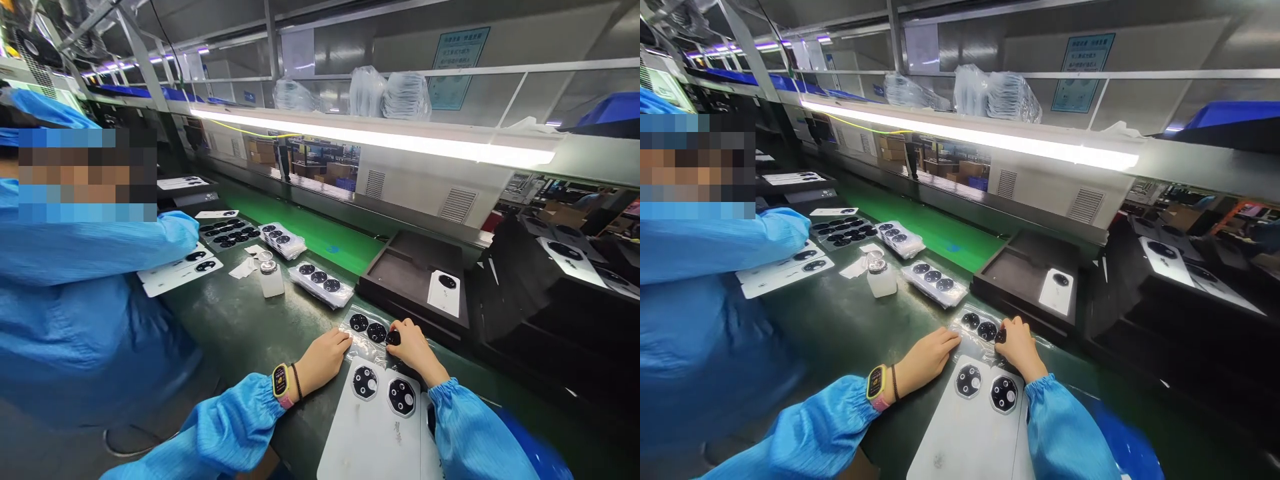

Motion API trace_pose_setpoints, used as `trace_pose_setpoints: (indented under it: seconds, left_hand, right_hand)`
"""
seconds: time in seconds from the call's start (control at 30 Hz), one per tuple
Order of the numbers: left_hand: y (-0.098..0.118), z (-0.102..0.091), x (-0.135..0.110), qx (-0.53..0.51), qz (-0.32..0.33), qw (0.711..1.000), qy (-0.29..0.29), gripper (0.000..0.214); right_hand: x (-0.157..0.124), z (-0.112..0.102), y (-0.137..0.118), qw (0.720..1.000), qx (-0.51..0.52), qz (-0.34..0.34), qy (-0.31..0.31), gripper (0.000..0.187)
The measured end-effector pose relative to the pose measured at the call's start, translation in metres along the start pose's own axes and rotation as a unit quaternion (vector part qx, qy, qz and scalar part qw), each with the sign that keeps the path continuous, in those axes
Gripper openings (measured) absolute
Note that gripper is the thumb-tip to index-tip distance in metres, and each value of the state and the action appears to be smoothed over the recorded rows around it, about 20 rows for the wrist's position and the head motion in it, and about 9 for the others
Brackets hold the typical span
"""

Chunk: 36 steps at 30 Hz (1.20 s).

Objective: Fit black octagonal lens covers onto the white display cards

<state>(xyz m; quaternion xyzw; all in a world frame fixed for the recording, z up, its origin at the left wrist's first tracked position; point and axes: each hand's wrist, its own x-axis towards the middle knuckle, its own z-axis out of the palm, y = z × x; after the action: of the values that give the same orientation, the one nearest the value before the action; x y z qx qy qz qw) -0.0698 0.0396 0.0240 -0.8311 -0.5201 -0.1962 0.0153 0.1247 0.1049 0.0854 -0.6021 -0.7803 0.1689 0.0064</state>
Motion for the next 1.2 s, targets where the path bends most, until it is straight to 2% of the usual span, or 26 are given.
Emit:
trace_pose_setpoints:
  seconds: [0.2,0.4,0.53,0.63,0.7,0.77,0.9,1.03,1.13,1.2]
  left_hand:
    - [0.001,0.0,-0.001,-0.017,-0.002,1.0,0.0,0.035]
    - [0.001,0.002,-0.001,-0.065,-0.021,0.998,0.01,0.031]
    - [0.002,-0.005,0.001,-0.124,-0.05,0.991,0.027,0.032]
    - [0.015,-0.018,0.009,-0.187,-0.084,0.978,0.043,0.034]
    - [0.033,-0.026,0.019,-0.246,-0.097,0.964,0.028,0.027]
    - [0.054,-0.031,0.032,-0.318,-0.096,0.943,-0.027,0.018]
    - [0.094,-0.03,0.059,-0.444,-0.103,0.876,-0.154,0.015]
    - [0.112,-0.024,0.072,-0.504,-0.135,0.827,-0.21,0.017]
    - [0.115,-0.021,0.073,-0.52,-0.154,0.812,-0.215,0.019]
    - [0.116,-0.019,0.072,-0.526,-0.163,0.807,-0.214,0.023]
  right_hand:
    - [-0.004,0.003,0.001,1.0,0.02,-0.004,0.021,0.032]
    - [-0.01,0.008,0.003,0.997,0.043,-0.015,0.056,0.029]
    - [-0.023,0.0,0.018,0.991,0.083,-0.047,0.089,0.05]
    - [-0.041,-0.006,0.04,0.979,0.149,-0.098,0.102,0.073]
    - [-0.057,-0.006,0.056,0.958,0.216,-0.15,0.111,0.081]
    - [-0.074,-0.004,0.067,0.939,0.256,-0.192,0.129,0.081]
    - [-0.099,0.001,0.076,0.933,0.234,-0.219,0.163,0.079]
    - [-0.112,0.003,0.08,0.918,0.224,-0.273,0.179,0.08]
    - [-0.115,-0.001,0.085,0.92,0.249,-0.259,0.157,0.078]
    - [-0.114,-0.005,0.09,0.919,0.308,-0.198,0.146,0.069]
